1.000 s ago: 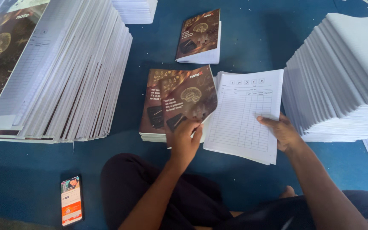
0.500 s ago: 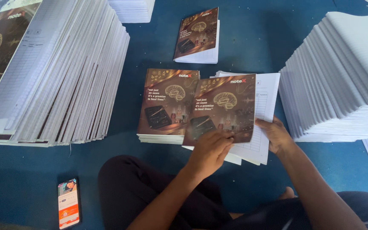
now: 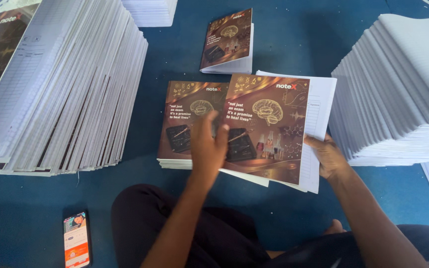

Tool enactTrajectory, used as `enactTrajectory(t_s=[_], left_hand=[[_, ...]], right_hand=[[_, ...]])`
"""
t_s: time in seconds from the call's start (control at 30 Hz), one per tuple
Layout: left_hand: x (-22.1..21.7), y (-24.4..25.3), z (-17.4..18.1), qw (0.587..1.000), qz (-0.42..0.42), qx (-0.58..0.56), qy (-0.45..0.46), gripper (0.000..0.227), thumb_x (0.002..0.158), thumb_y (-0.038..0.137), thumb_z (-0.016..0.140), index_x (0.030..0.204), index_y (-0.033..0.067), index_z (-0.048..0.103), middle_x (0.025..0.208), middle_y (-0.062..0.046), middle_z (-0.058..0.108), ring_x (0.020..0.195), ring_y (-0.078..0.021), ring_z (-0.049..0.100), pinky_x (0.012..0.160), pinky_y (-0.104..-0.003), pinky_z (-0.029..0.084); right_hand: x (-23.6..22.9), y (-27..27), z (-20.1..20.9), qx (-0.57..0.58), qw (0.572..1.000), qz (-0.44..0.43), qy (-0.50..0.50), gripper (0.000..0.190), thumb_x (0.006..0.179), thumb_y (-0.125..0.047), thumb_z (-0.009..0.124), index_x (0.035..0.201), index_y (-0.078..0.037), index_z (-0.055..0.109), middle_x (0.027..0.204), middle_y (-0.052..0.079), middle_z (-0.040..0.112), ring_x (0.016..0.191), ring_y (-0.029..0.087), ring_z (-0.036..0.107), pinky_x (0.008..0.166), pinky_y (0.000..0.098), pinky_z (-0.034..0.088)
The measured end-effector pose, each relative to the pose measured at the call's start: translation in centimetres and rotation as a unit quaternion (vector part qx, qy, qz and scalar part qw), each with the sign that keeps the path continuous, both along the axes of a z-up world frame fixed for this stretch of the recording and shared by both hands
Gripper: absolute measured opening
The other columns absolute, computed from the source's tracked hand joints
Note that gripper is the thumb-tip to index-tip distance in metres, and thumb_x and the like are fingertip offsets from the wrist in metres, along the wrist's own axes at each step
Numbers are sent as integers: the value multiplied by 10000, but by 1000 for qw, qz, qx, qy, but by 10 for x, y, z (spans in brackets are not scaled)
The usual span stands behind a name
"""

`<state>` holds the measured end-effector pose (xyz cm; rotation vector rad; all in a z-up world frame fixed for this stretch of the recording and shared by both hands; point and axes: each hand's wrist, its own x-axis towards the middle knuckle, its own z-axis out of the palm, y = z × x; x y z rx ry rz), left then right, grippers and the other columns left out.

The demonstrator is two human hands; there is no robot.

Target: The person assembles notebooks by inserting stacks of lined paper into printed covers. They repeatedly pick up a cover, open it, place a paper stack inside, close the cover, and set the finished notebook aside.

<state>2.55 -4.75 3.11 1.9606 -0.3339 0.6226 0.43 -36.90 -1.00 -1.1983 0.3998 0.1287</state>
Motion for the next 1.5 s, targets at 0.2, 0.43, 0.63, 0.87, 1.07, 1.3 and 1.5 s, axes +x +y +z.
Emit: enactTrajectory(t_s=[0.2, 0.43, 0.63, 0.87, 1.07, 1.3, 1.5], left_hand=[[27, 13, -54, 927, -142, -245, 248, 427, 1034, 288, 577, 1351, 3, 583, 1238, -110, 687, 1146, -183, 635, 1003, -330, 474], [20, 8, -59, 855, -207, -324, 348, 410, 1016, 314, 582, 1305, 33, 651, 1216, -31, 699, 1164, -122, 597, 1044, -289, 420], [15, 2, -54, 846, -232, -339, 340, 426, 1014, 315, 599, 1332, 35, 643, 1235, -31, 694, 1175, -130, 595, 1046, -297, 424], [11, -5, -53, 828, -259, -355, 347, 495, 1006, 373, 615, 1374, 42, 616, 1287, -46, 688, 1225, -142, 592, 1079, -308, 417], [11, -7, -56, 819, -266, -375, 343, 511, 998, 365, 627, 1397, 47, 603, 1315, -47, 682, 1249, -137, 584, 1096, -312, 407], [11, -11, -61, 813, -254, -388, 351, 471, 1012, 310, 614, 1399, 43, 606, 1297, -45, 693, 1231, -136, 592, 1088, -312, 411], [12, -12, -64, 811, -257, -399, 342, 442, 1031, 263, 585, 1400, 18, 602, 1287, -60, 699, 1204, -138, 612, 1067, -304, 435]], right_hand=[[-3, 5, -2, -31, 999, 31, 16, 437, 887, -121, 670, 1310, -40, 592, 1214, 169, 681, 1105, 289, 698, 929, 486, 600], [-3, 5, -8, -2, 999, 51, -4, 394, 869, -57, 692, 1258, -49, 623, 1147, 127, 701, 1004, 243, 711, 871, 417, 621], [-6, 9, -1, 2, 999, 43, 23, 386, 878, 0, 652, 1256, -70, 621, 1109, 119, 709, 931, 225, 723, 781, 385, 637], [-4, 3, -16, -21, 997, 70, -14, 454, 823, 99, 636, 1253, -47, 618, 1080, 137, 708, 885, 230, 731, 741, 371, 643], [-3, -1, -26, 18, 997, 70, -33, 404, 842, 53, 668, 1234, -35, 625, 1053, 130, 712, 858, 214, 733, 717, 352, 649], [-4, 0, -24, 21, 997, 72, -35, 313, 883, -12, 694, 1187, -33, 623, 1025, 130, 714, 830, 204, 741, 666, 344, 653], [-4, -4, -30, 12, 995, 79, -63, 355, 850, 11, 707, 1194, -37, 632, 1023, 118, 716, 821, 193, 742, 653, 328, 657]])
